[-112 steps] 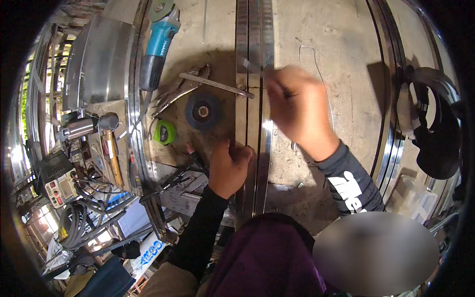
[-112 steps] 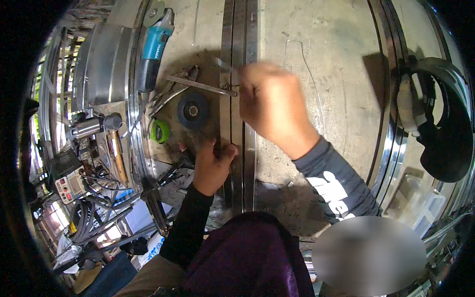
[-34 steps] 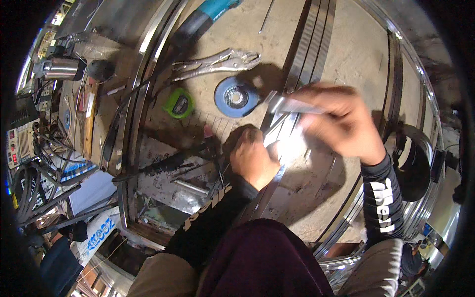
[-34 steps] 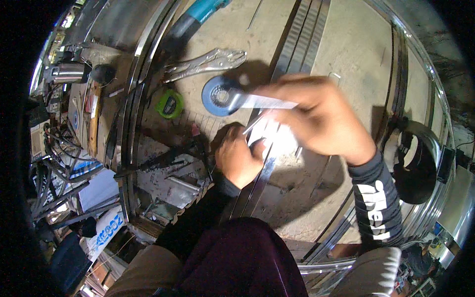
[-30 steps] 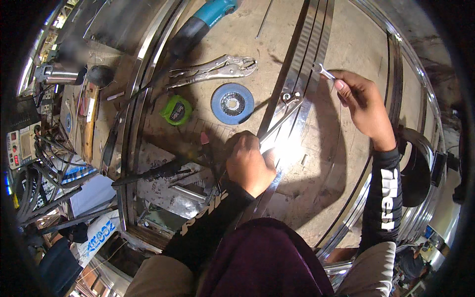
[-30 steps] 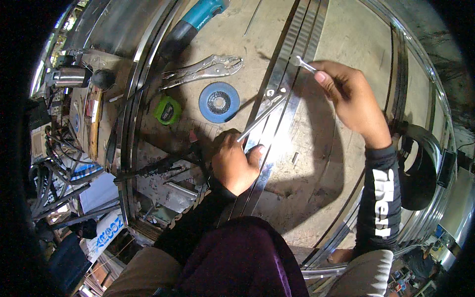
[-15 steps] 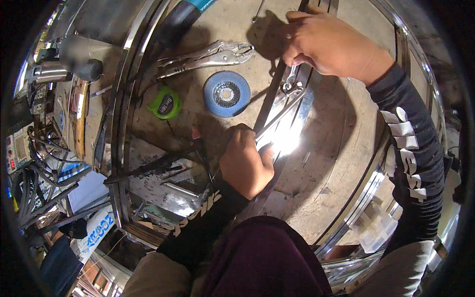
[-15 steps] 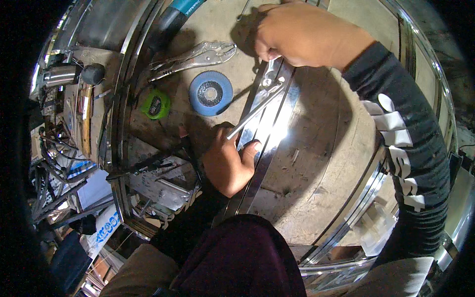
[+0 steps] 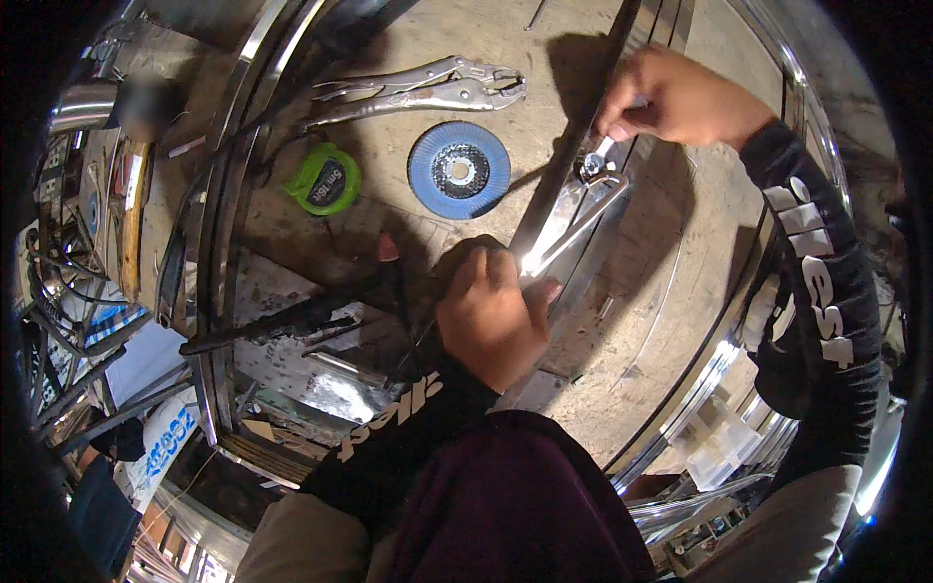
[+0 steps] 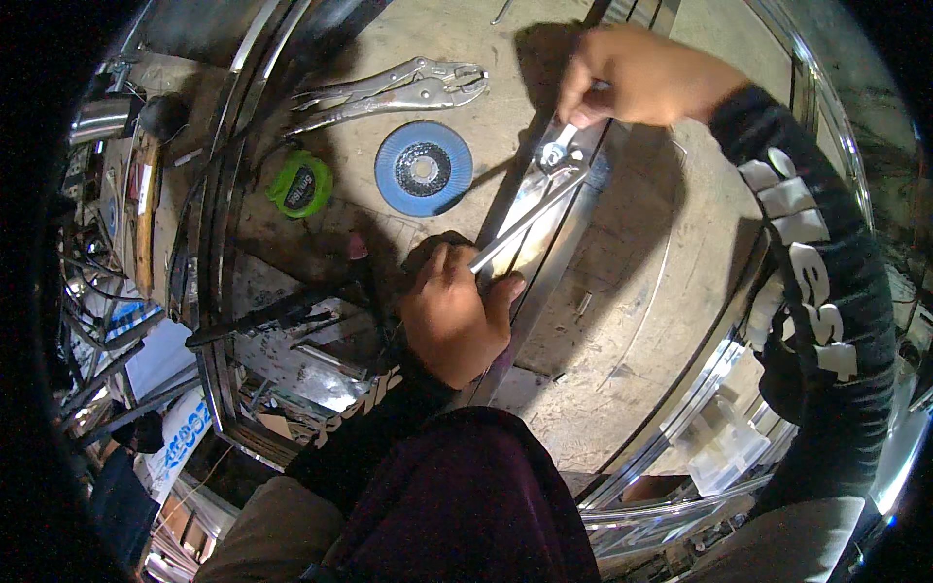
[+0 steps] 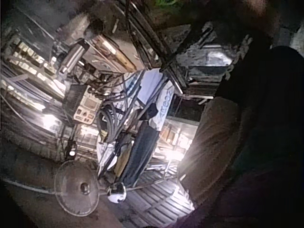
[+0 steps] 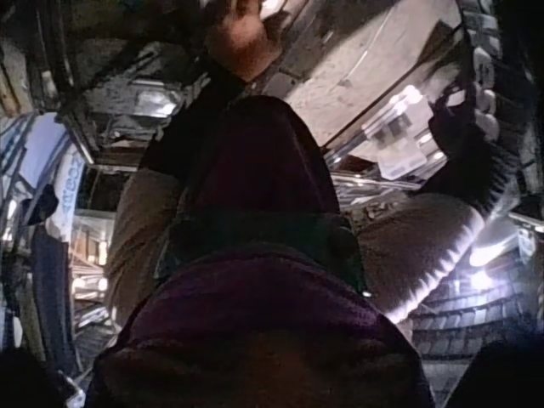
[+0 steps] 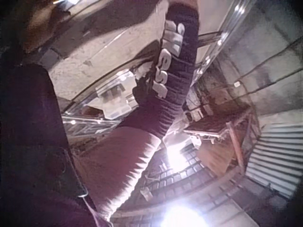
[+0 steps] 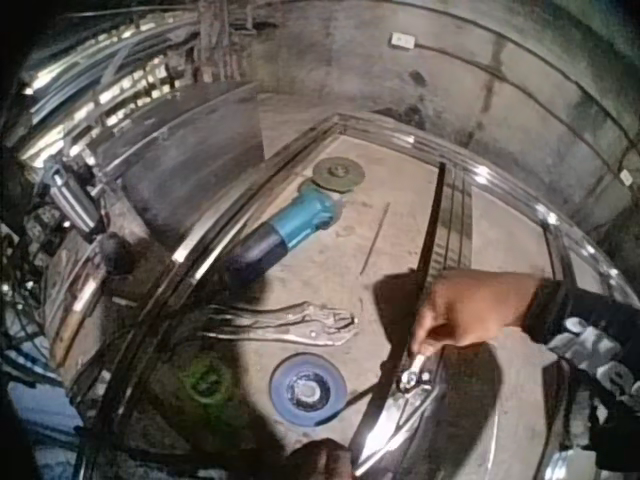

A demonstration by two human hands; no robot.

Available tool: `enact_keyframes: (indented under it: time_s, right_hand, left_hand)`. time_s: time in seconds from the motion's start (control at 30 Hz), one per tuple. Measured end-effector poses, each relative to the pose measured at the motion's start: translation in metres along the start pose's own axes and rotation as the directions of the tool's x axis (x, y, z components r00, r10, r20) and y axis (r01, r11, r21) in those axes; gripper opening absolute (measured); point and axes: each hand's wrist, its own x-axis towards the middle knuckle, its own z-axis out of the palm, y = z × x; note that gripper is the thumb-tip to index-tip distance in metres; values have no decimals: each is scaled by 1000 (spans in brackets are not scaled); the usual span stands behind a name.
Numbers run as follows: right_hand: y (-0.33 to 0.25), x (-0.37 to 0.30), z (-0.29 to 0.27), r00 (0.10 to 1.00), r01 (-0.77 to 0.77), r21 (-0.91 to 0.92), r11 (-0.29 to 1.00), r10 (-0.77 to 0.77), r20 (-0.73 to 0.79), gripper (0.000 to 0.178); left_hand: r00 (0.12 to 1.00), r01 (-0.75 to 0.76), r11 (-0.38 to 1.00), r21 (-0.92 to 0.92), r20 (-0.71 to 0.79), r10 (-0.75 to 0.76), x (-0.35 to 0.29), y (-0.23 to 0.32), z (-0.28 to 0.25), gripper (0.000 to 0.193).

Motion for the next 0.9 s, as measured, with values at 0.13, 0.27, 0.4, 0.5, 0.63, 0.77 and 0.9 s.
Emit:
enact_keyframes:
  time_s: [0.13, 0.27, 0.4, 0.5, 0.63, 0.77, 0.9]
  right_hand:
    - [5, -21, 8, 993, 31, 215, 976, -6, -117, 7]
    - [-5, -43, -20, 965, -78, -9, 997, 73, -252, 6]
    - [-47, -16, -30, 942, 109, -585, 804, -272, -198, 9]
    - [-74, 0, -36, 968, 223, -701, 678, -237, 79, 10]
    - [-96, 13, -32, 937, 344, -764, 546, -251, 242, 11]
    - [-111, 32, -9, 892, 374, -840, 392, -399, 211, 8]
    - [-116, 42, 0, 860, 434, -864, 255, -403, 313, 11]
  left_hand:
    - [999, 5, 1000, 6, -35, -4, -1, -3, 2, 45]
    - [1000, 7, 1000, -20, -7, -7, -1, 0, 1, 46]
    - [999, -1, 1000, -22, -34, 1, -1, 0, 2, 44]
    - [1000, 4, 999, -32, 0, -4, 1, -3, 2, 43]
    - [999, -40, 999, -8, -9, 40, 0, -4, 1, 45]
    - [999, -43, 999, 11, -21, 43, 0, -4, 3, 48]
    - [999, -39, 998, 58, 16, 38, -1, -3, 1, 48]
